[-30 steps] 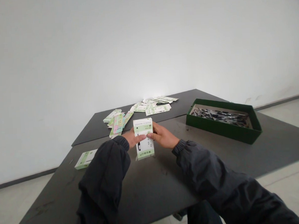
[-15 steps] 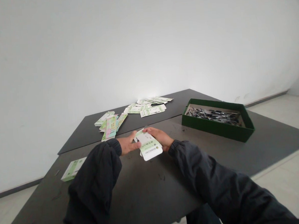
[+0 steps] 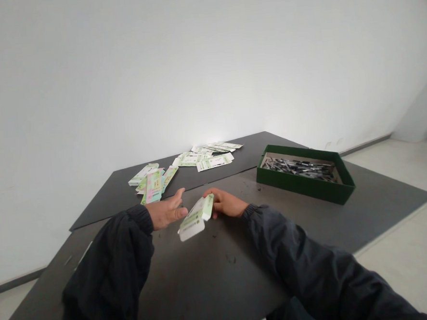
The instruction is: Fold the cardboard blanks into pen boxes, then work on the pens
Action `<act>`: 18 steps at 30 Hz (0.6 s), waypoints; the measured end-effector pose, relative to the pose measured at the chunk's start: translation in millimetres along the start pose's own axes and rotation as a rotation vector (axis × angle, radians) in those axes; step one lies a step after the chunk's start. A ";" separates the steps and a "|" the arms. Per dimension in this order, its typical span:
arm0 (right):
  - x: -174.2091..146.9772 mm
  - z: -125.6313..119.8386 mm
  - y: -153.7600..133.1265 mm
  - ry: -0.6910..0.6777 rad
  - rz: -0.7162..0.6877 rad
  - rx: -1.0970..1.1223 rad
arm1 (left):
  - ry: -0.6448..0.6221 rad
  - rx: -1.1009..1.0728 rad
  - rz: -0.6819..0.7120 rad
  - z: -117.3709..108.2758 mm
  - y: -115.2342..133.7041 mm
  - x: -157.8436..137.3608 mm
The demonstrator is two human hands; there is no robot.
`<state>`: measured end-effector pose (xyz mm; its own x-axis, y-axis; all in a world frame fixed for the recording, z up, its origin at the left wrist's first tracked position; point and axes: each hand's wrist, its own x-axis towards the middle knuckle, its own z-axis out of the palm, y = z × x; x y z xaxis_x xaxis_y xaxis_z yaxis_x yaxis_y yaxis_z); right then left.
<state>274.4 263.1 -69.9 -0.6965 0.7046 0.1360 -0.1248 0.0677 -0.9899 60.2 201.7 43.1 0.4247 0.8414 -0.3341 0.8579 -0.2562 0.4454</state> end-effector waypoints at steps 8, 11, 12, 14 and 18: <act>-1.0 -10.8 -13.4 0.150 -0.064 -0.096 | 0.030 -0.064 0.075 -2.5 -5.1 -6.0; -4.8 2.2 -19.4 -0.035 -0.004 -0.160 | 0.033 0.001 0.199 -1.0 -2.0 3.3; -6.1 9.2 -20.4 -0.077 0.003 -0.219 | 0.039 0.030 0.209 -0.9 -1.6 6.4; -8.2 24.7 -21.9 -0.072 -0.041 -0.367 | 0.071 0.065 0.190 -1.4 -2.5 10.7; -8.1 44.6 -29.3 0.112 -0.233 -0.535 | 0.111 0.057 0.148 -3.5 -6.9 12.9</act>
<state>252.2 223.9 -40.2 -0.6113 0.6963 0.3762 0.1278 0.5559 -0.8213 58.7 216.0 38.6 0.5160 0.8389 -0.1733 0.8045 -0.4051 0.4344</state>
